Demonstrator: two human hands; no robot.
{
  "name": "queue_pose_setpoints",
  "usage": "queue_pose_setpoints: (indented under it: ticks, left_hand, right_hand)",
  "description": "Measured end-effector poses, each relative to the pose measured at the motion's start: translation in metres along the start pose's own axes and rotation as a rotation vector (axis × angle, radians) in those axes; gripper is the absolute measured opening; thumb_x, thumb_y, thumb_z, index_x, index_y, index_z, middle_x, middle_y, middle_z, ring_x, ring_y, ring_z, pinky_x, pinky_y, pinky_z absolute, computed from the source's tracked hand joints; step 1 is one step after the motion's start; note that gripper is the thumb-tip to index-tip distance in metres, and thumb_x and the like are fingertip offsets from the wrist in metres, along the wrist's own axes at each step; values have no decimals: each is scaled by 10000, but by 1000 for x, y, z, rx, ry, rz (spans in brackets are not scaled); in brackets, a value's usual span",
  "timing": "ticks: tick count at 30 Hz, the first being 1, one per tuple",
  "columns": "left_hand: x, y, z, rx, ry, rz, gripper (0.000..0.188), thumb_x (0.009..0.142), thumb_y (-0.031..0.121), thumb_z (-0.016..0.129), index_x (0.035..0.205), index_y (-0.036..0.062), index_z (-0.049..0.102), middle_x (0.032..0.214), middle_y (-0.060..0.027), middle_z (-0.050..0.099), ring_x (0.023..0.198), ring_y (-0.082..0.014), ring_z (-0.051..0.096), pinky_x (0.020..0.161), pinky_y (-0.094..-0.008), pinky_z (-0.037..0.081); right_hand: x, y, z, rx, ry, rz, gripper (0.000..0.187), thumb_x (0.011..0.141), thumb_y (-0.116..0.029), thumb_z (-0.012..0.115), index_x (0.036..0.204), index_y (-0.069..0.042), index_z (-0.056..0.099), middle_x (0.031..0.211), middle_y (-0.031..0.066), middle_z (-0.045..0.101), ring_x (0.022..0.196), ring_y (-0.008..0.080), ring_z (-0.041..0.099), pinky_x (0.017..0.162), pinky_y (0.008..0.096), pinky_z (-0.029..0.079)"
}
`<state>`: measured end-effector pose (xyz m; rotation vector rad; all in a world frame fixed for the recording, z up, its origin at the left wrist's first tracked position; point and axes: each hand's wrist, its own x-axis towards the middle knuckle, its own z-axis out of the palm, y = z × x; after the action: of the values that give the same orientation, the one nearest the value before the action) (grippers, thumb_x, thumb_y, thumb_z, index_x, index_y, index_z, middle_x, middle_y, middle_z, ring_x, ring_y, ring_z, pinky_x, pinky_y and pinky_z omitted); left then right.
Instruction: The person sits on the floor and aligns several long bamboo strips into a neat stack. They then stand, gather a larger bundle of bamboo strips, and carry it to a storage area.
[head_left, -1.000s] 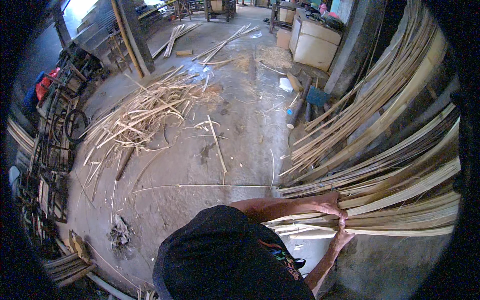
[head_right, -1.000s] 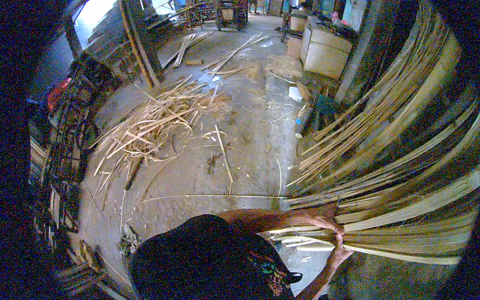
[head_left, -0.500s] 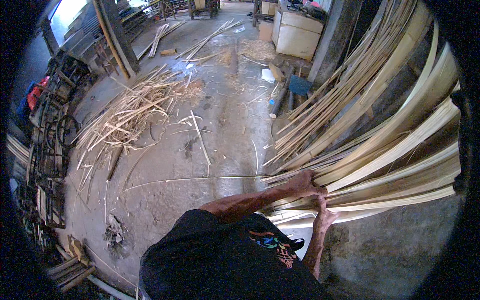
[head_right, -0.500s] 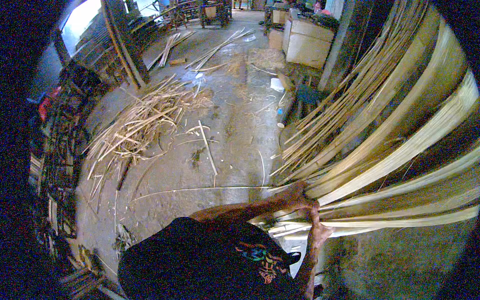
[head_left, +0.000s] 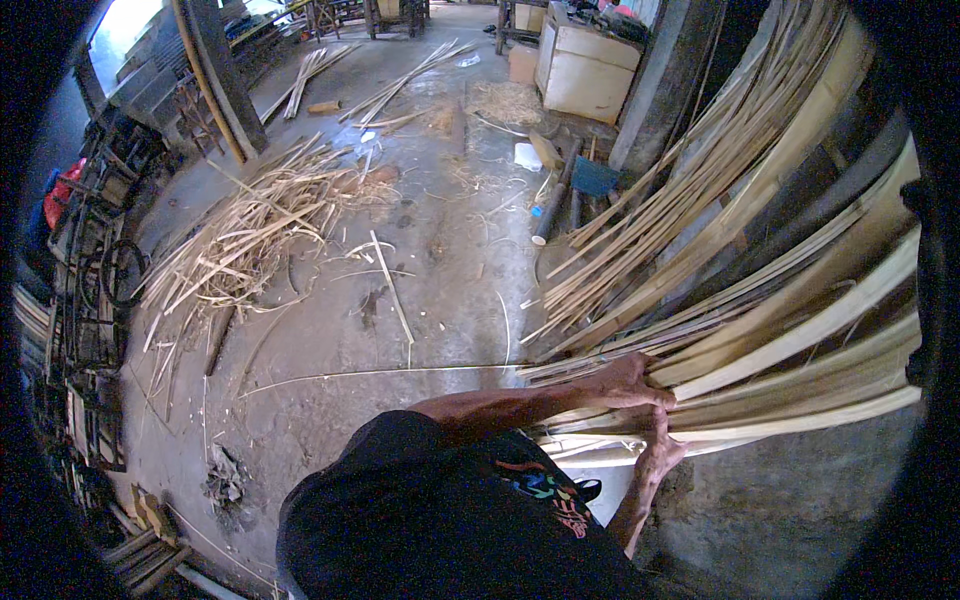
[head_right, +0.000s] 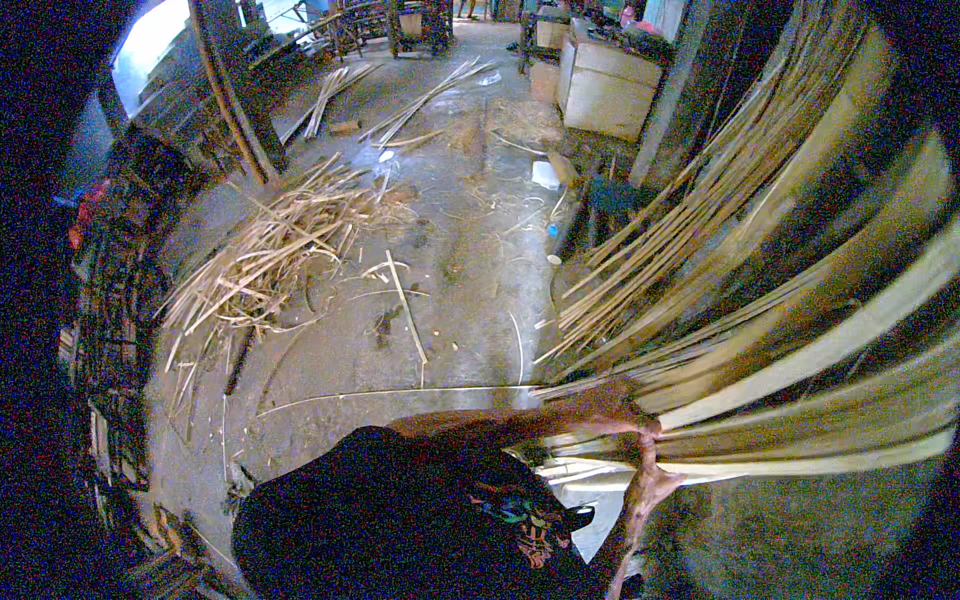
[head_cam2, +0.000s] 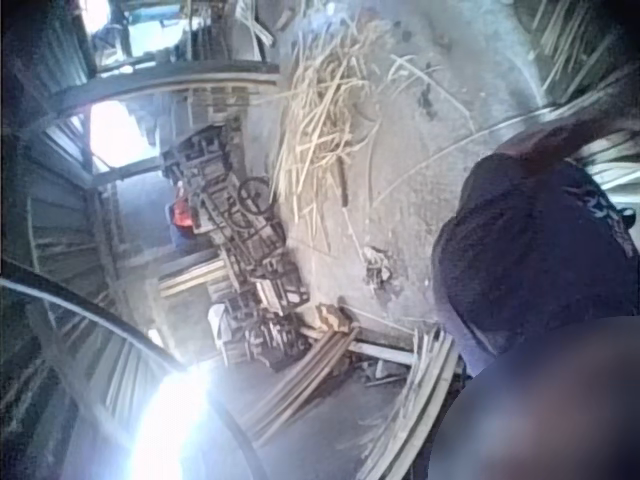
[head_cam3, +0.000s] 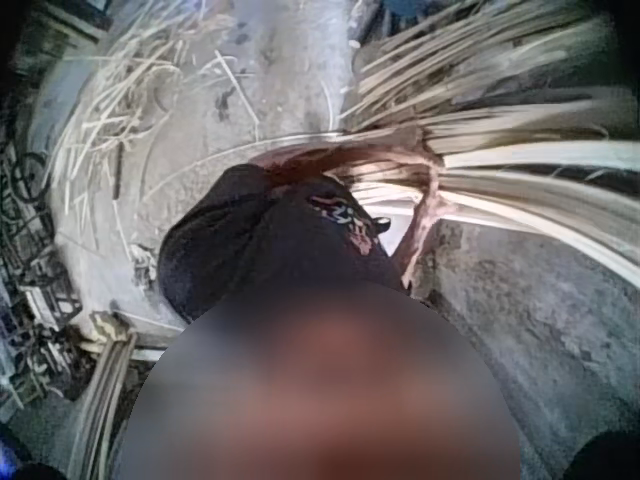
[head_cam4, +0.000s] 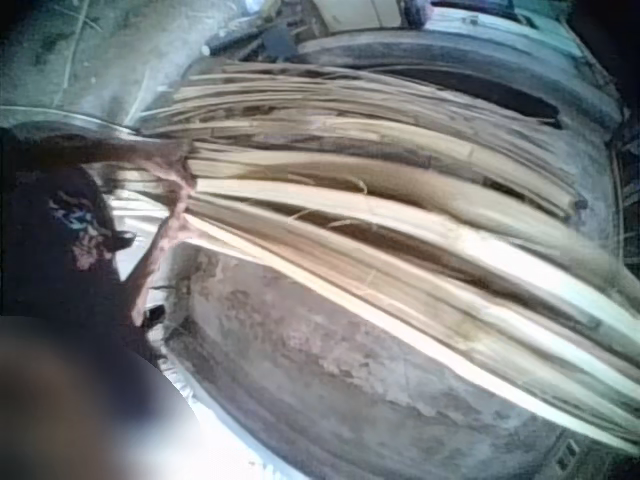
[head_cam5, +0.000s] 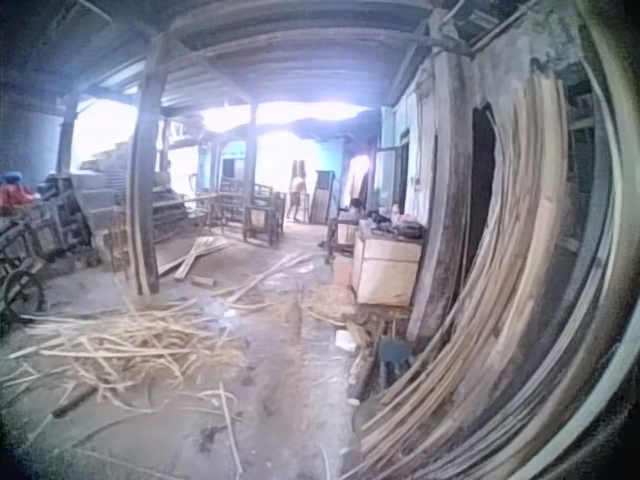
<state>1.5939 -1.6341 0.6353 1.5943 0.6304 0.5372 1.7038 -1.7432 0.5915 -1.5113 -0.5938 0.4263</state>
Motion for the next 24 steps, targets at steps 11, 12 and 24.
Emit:
queue_pose_setpoints:
  ticks: [11, 12, 24]
  left_hand:
    - [50, -41, 50, -254, -218, 94, 503, 609, 312, 735, 968, -2, 577, 800, -81, 626, 730, -148, 568, 682, -287, 452]
    - [51, -42, 51, -307, -200, 99, 504, 607, 312, 735, 968, -2, 578, 801, -82, 625, 731, -147, 567, 683, -286, 452]
    - [53, -36, 59, -179, -96, -4, 514, 618, 329, 725, 993, 13, 570, 789, -65, 619, 706, -143, 547, 645, -296, 434]
  right_hand:
    - [31, 42, -41, -31, 24, -132, 439, 676, -161, 712, 1012, 44, 518, 986, 127, 550, 845, 208, 517, 772, 328, 434]
    - [34, 43, -43, -101, 19, -100, 466, 680, -174, 714, 1030, 56, 509, 1003, 136, 545, 862, 211, 517, 774, 325, 429]
    - [52, 60, -54, -263, -30, -22, 599, 716, -279, 640, 1069, 144, 407, 1011, 199, 514, 875, 242, 485, 803, 337, 408]
